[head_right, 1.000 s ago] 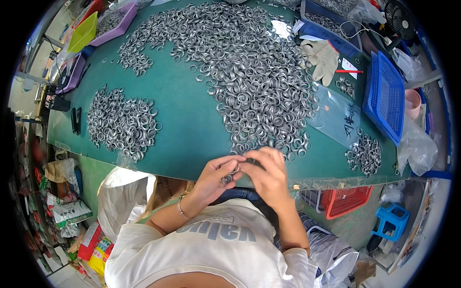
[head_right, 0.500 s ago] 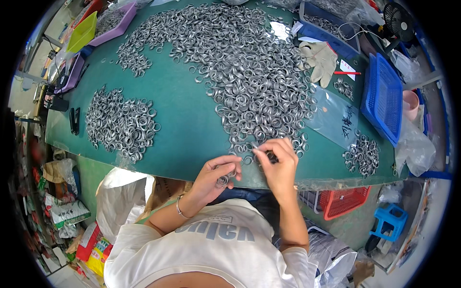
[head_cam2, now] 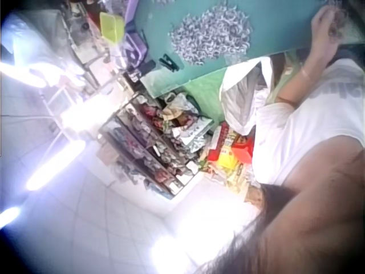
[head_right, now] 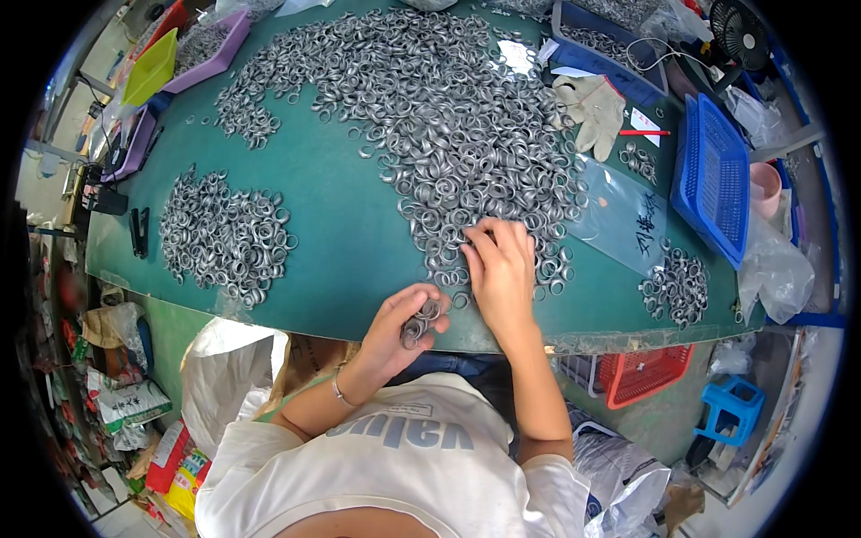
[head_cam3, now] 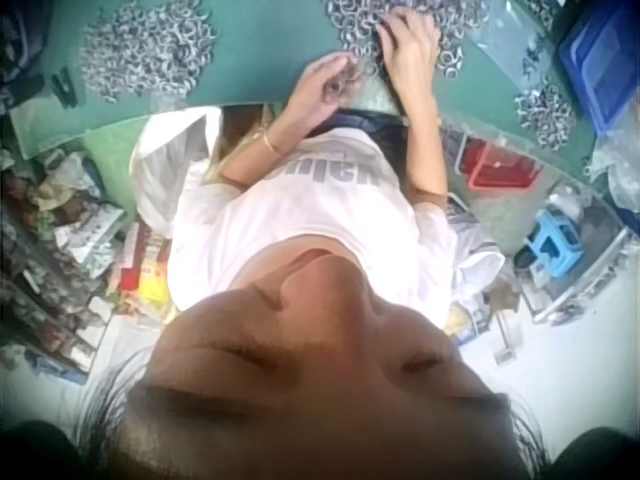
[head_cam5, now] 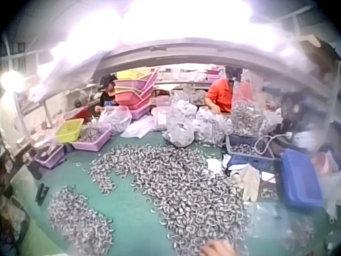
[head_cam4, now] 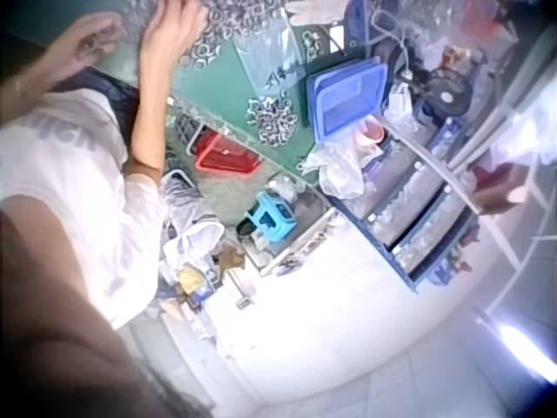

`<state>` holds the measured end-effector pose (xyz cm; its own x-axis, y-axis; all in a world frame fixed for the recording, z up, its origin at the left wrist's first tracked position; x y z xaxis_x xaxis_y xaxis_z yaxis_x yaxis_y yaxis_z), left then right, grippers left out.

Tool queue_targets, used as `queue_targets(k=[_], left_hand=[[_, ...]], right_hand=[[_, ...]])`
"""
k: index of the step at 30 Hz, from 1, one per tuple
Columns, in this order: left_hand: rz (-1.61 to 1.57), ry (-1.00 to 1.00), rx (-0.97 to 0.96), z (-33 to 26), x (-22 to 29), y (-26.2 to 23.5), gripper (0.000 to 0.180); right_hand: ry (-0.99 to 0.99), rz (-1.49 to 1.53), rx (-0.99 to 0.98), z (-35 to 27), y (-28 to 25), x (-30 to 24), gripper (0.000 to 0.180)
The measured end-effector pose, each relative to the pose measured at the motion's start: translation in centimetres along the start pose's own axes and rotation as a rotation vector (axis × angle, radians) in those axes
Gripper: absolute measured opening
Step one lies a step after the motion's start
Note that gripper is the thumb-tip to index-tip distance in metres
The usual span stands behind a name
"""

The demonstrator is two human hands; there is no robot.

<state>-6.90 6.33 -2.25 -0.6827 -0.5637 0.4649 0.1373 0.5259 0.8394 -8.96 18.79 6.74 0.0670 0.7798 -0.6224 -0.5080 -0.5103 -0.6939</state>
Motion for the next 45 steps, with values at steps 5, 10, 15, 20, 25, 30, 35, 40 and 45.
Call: queue_targets(k=[5,10,15,20,25,30,35,40,45], left_hand=[[0.075,0.014,0.042,0.0,0.3,-0.7,0.02],[0.107,-0.004,0.033,0.1,0.2,-0.5,0.022],[0.129,0.013,0.105,0.0,0.5,-0.4,0.026],[0.167,0.025,0.086,0.0,0.8,0.5,0.03],[0.134,0.015,0.054,0.0,0.6,1.4,0.033],[0.186,0.036,-0.019,-0.3,0.8,1.8,0.034],[0.208,0.065,-0.052,-0.4,1.6,2.9,0.033],[0.224,0.091,0.017,-0.5,2.2,2.4,0.033],[0.884,0.327,0.097,-1.2,8.9,-0.8,0.027]], right_hand=[[-0.018,-0.066,0.036,-0.7,-0.6,0.1,0.012],[0.685,0.945,-0.202,-4.8,1.5,4.4,0.011],[0.89,1.434,-0.381,-6.5,3.3,3.7,0.013],[0.905,1.488,-0.418,-7.0,3.4,3.0,0.012],[0.69,1.147,-0.22,-6.5,1.4,2.1,0.008],[-0.079,0.257,0.05,-4.9,-3.8,-4.1,0.014],[-0.179,0.154,0.048,-4.9,-4.1,-5.1,0.019],[0.036,0.517,-0.048,-4.1,-3.3,-2.5,0.016],[0.204,0.281,0.008,-2.4,-2.1,-0.1,0.016]])
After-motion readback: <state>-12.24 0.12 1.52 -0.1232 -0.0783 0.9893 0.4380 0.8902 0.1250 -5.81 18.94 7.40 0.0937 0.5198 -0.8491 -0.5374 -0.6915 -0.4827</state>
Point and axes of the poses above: each hand's wrist, its own z-axis towards the middle knuckle, its own y-axis out of the palm, x = y × z, the point moved 9 cm from there along z, towards the middle knuckle, and after that the axes turned 10 degrees about y, right-handed, at the moved point
